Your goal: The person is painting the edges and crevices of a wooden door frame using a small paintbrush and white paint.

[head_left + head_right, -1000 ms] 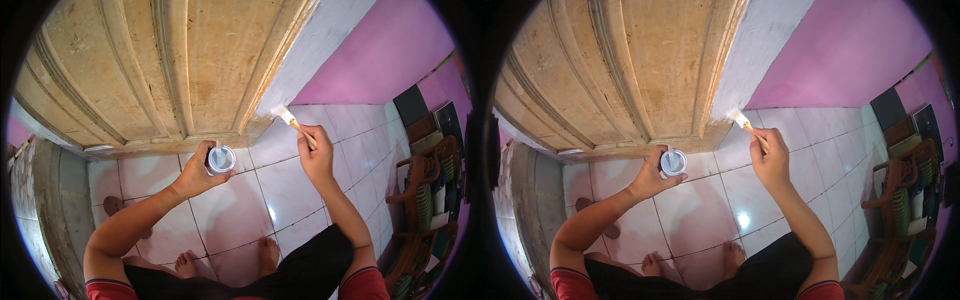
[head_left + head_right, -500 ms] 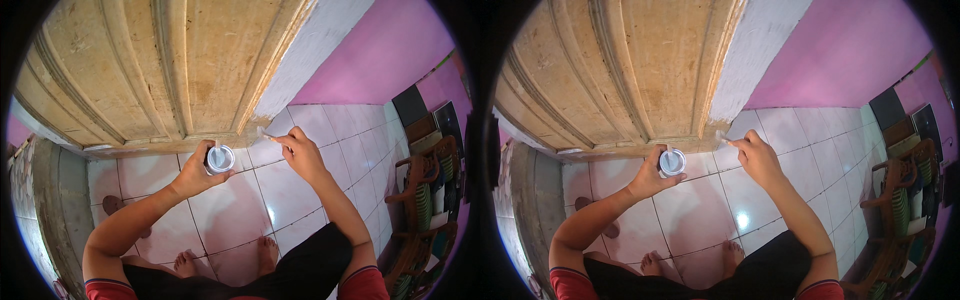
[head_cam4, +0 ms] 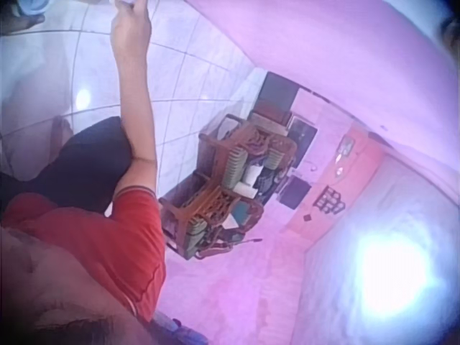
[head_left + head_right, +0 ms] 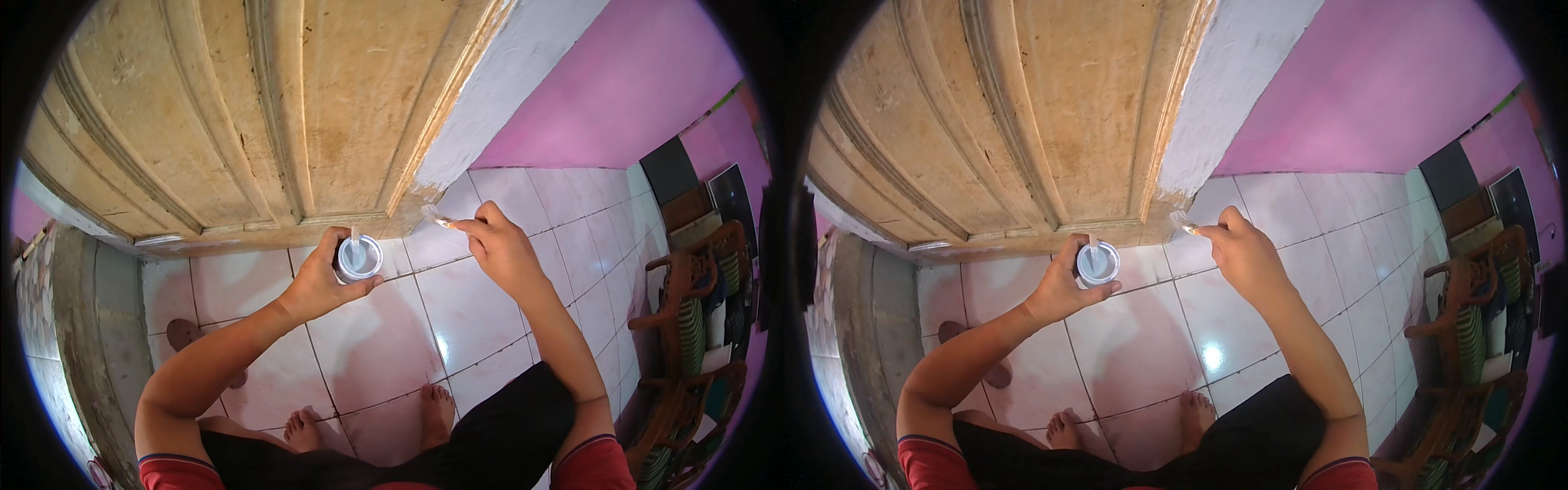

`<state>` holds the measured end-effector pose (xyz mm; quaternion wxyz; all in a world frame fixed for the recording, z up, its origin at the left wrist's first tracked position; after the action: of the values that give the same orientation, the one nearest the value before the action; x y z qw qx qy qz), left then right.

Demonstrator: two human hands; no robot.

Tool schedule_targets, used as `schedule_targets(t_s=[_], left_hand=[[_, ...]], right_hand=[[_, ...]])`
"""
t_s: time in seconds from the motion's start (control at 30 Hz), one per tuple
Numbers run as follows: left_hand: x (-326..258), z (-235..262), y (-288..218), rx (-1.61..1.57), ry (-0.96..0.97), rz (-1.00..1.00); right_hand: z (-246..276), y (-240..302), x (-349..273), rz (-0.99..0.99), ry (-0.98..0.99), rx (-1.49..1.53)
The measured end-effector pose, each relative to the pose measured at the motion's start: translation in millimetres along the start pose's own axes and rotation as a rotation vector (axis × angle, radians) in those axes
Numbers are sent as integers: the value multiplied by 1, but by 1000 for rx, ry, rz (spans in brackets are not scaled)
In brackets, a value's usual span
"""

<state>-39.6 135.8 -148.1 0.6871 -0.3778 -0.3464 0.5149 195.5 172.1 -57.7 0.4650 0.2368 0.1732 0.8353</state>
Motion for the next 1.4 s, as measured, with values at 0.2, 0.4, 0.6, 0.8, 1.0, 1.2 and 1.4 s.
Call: schedule_targets(t_s=[0.2, 0.4, 0.6, 0.8, 1.0, 1.2, 1.4], left_hand=[[-3, 1, 1, 29, -8, -25], [-3, 2, 4, 21, 7, 25], [-4, 0, -4, 36, 1, -13], [-4, 6, 1, 19, -6, 32], [-2, 0, 4, -10, 21, 31], [-2, 1, 3, 19, 28, 20], [-2, 3, 9, 35, 9, 35]], right_hand=[[14, -4, 6, -26, -116, -141], [17, 13, -4, -1, -63, -52], [-6, -15, 4, -22, -39, -143], [32, 9, 2, 18, -254, -85], [3, 9, 3, -8, -29, -3], [14, 4, 11, 11, -125, -53], [14, 16, 6, -12, -53, 6]])
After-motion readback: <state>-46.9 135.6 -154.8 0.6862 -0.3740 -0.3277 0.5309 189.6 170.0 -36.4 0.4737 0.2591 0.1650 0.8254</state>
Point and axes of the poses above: each hand's wrist, its own x-axis towards the middle knuckle, its own z-axis out of the back of the hand, y = z × x, the point moved 9 cm from there along x, towards the middle knuckle, and after that the axes turned 11 degrees about x, right-handed, at the moved point
